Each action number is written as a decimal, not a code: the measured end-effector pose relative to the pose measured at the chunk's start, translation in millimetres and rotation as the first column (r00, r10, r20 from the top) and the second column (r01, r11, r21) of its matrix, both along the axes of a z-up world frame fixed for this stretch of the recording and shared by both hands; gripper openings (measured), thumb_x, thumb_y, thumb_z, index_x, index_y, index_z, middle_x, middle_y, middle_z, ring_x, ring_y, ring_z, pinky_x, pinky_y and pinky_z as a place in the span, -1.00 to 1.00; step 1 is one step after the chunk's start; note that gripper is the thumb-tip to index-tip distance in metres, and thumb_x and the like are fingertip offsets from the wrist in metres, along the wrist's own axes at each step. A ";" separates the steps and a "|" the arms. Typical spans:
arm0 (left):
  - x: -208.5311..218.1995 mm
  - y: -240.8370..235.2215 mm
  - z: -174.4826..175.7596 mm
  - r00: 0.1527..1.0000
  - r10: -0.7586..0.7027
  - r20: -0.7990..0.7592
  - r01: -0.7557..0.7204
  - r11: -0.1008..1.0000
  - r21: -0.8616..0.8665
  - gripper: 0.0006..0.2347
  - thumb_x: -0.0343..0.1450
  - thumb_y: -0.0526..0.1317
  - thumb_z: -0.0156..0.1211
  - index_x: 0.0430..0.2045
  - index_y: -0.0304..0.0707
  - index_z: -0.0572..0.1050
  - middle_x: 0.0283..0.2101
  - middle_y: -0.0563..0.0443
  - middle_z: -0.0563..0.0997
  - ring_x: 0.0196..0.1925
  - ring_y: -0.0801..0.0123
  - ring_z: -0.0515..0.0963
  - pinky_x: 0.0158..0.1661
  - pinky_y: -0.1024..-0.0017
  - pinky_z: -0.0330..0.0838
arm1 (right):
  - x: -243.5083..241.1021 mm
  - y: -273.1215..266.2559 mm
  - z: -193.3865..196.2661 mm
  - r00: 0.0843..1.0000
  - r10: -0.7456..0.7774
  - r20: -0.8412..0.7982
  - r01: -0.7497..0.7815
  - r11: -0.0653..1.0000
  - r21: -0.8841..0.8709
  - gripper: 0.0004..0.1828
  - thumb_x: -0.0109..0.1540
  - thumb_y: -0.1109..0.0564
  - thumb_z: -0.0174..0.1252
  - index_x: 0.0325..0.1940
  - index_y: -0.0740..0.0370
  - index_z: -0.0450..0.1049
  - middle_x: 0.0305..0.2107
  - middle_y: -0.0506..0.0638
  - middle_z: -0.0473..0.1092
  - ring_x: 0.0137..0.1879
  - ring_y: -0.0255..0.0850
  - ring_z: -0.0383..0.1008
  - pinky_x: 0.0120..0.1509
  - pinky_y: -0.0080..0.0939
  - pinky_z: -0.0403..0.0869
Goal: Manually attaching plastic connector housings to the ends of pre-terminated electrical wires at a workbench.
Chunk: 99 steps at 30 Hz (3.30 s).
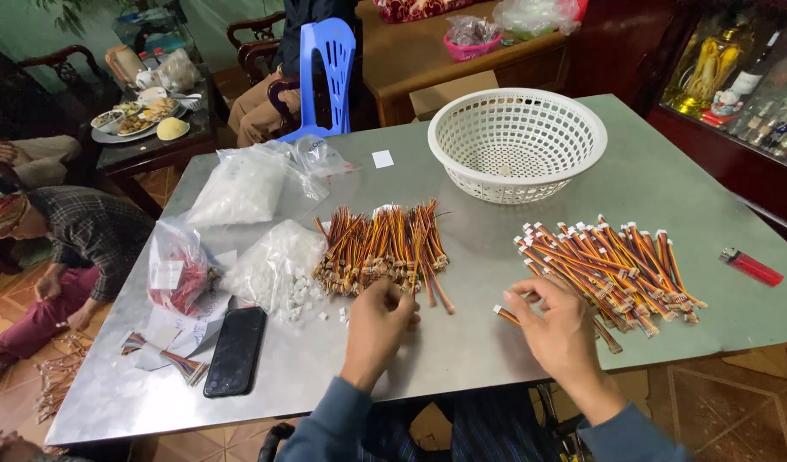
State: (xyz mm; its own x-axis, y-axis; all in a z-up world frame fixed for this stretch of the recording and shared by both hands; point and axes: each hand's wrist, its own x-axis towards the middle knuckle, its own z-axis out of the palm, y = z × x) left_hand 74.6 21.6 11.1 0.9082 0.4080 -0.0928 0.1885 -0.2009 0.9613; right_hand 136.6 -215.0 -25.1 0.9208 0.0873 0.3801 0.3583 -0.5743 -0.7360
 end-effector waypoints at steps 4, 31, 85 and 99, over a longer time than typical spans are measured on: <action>-17.3 -8.9 -26.8 0.985 0.065 0.159 -0.004 0.936 -0.353 -0.86 0.36 -0.54 0.09 -0.60 -0.36 0.43 -0.46 -0.29 0.68 -0.55 0.30 0.61 -0.43 0.41 0.64 | -26.7 36.1 28.3 0.930 0.171 -0.325 -0.139 0.983 0.121 -0.82 0.20 0.06 0.28 -0.21 0.17 0.69 -0.30 -0.03 0.66 -0.22 -0.26 0.62 -0.05 -0.30 0.61; -106.9 -25.5 -56.9 0.981 -0.191 -0.006 0.173 0.899 -0.403 -0.74 0.32 -0.54 0.42 -0.39 -0.27 0.41 -0.55 -0.08 0.71 -0.57 0.44 0.61 -0.43 0.55 0.53 | -53.9 62.4 7.4 0.714 0.495 -0.495 0.013 0.698 0.716 -0.94 0.13 0.34 0.40 -0.44 0.38 0.65 -0.50 0.08 0.56 -0.34 -0.22 0.47 -0.20 -0.28 0.39; -43.2 133.6 -61.5 0.983 -0.156 0.100 -0.014 0.473 0.881 -0.83 0.49 -0.27 0.04 -0.37 -0.25 0.62 -0.34 0.00 0.58 -0.30 0.14 0.59 -0.33 0.17 0.47 | -60.4 37.0 27.8 0.728 0.359 -0.585 -0.175 0.921 0.348 -0.82 0.16 0.28 0.41 -0.55 0.37 0.67 -0.59 0.03 0.52 -0.41 -0.26 0.37 -0.16 -0.26 0.38; -64.7 61.0 -36.0 0.990 0.054 0.129 -0.042 0.994 -0.100 -0.90 0.30 -0.40 0.37 -0.37 -0.30 0.71 -0.29 -0.09 0.80 -0.28 0.31 0.75 -0.10 0.41 0.70 | -61.5 36.3 35.1 0.769 0.358 -0.530 -0.258 0.932 0.254 -0.78 0.18 0.19 0.39 -0.56 0.23 0.63 -0.63 -0.10 0.45 -0.44 -0.35 0.29 -0.23 -0.31 0.31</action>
State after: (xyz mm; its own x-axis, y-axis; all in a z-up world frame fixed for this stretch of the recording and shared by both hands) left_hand 9.9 82.6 -24.9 0.8947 0.4463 -0.0151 0.0665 -0.0998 0.9928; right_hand 75.1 -178.7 10.0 0.9078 0.3883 -0.1583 -0.0067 -0.3641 -0.9313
